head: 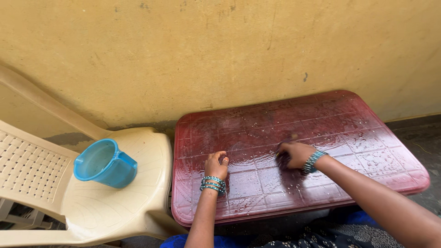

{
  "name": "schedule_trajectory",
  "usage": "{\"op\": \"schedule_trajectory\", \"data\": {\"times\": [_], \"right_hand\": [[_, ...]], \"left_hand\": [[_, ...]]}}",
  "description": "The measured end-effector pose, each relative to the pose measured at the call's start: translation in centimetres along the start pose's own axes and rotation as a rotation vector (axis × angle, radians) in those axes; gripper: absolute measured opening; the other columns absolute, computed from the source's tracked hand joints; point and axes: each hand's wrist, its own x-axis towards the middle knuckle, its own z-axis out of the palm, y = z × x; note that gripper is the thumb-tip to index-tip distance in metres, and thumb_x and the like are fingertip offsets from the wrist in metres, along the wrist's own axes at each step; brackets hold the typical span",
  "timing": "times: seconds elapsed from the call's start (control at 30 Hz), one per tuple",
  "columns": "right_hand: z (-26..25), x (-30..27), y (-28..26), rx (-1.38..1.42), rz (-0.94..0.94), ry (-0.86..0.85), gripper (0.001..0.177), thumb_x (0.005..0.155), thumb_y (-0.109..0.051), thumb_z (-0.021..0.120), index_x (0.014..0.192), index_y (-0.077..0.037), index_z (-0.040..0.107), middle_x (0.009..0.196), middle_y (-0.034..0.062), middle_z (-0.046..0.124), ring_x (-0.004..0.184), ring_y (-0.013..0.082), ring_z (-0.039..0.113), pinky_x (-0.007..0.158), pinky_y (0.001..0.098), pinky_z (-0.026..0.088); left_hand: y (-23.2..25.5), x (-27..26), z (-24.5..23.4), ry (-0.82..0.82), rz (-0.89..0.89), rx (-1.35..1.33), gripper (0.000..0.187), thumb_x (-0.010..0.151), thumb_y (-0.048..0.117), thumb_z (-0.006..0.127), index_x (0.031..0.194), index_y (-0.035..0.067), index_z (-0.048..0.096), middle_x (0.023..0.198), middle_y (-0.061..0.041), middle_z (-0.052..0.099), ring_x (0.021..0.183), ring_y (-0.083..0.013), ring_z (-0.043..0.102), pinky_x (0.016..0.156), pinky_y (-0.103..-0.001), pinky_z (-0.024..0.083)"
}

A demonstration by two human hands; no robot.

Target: The person cleans a table by wetting a cloth in a cup of water, wringing it out, and then wiping the surface of the table multiple times.

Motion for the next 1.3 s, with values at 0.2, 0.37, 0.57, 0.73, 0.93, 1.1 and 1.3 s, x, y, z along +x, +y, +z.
{"op": "schedule_trajectory", "data": {"times": [0.2,0.37,0.57,0.73,0.93,1.1,1.3], "right_hand": [[-8.9,5.3,-10.7,-0.230,-0.209,-0.109,0.049,0.083,-0.036,0.074,0.130,-0.024,0.068,0.124,0.0117,0.071,0.111,0.0288,0.068,0.091,0.0439,0.059],[-10.4,9.6,-14.2,-0.201,-0.265,0.270,0.049,0.086,-0.046,0.073,0.130,-0.027,0.070,0.132,0.0084,0.069,0.123,0.0315,0.063,0.104,0.0447,0.053],[-2.2,11.2,-15.7,-0.165,-0.446,0.111,0.050,0.090,-0.048,0.069,0.137,-0.033,0.062,0.159,0.0023,0.038,0.144,0.0356,0.032,0.115,0.0558,0.035],[0.9,11.7,-12.0,-0.203,-0.320,0.361,0.055,0.092,-0.049,0.062,0.142,-0.027,0.056,0.159,-0.0001,0.038,0.151,0.0284,0.025,0.115,0.0707,0.027],[0.7,10.9,1.5,-0.138,0.143,0.443,0.059,0.090,-0.057,0.057,0.141,-0.028,0.057,0.162,0.0009,0.035,0.153,0.0335,0.021,0.113,0.0713,0.028],[1.9,6.8,16.1,0.046,0.471,0.476,0.078,0.088,-0.073,0.047,0.148,-0.024,0.050,0.167,0.0041,0.028,0.152,0.0464,0.018,0.108,0.0723,0.032],[0.9,-1.2,25.2,-0.018,0.669,0.278,0.087,0.091,-0.083,0.034,0.156,-0.026,0.046,0.165,0.0143,0.034,0.150,0.0525,0.021,0.118,0.0657,0.028]], "left_hand": [[0.3,-0.1,-0.2,0.005,-0.017,-0.021,0.032,0.088,0.023,0.073,0.120,0.016,0.071,0.128,-0.013,0.063,0.118,-0.0341,0.057,0.105,-0.043,0.045],[2.9,-1.8,-0.8,-0.043,-0.077,0.080,0.035,0.089,0.023,0.070,0.124,0.016,0.069,0.134,-0.013,0.061,0.125,-0.0340,0.053,0.110,-0.041,0.043],[6.3,-3.7,-0.7,-0.102,0.120,0.389,0.059,0.091,0.021,0.068,0.143,0.002,0.050,0.157,-0.018,0.038,0.149,-0.0376,0.028,0.121,-0.051,0.022],[7.7,-3.9,-0.2,-0.346,0.058,0.541,0.079,0.096,0.037,0.062,0.158,0.007,0.022,0.169,-0.017,0.005,0.157,-0.0338,-0.002,0.123,-0.057,-0.002],[7.3,-3.6,0.0,-0.366,0.061,0.574,0.075,0.097,0.039,0.060,0.159,0.014,0.025,0.169,-0.016,0.005,0.156,-0.0327,0.000,0.124,-0.055,-0.002],[8.4,-3.6,-1.0,-0.391,0.061,0.593,0.073,0.097,0.039,0.059,0.159,0.016,0.027,0.169,-0.016,0.006,0.157,-0.0327,0.002,0.124,-0.056,-0.001],[8.4,-0.9,-7.4,0.126,0.200,0.623,0.051,0.087,0.017,0.068,0.137,0.018,0.058,0.167,-0.021,0.019,0.156,-0.0375,0.018,0.123,-0.061,0.009]]}}
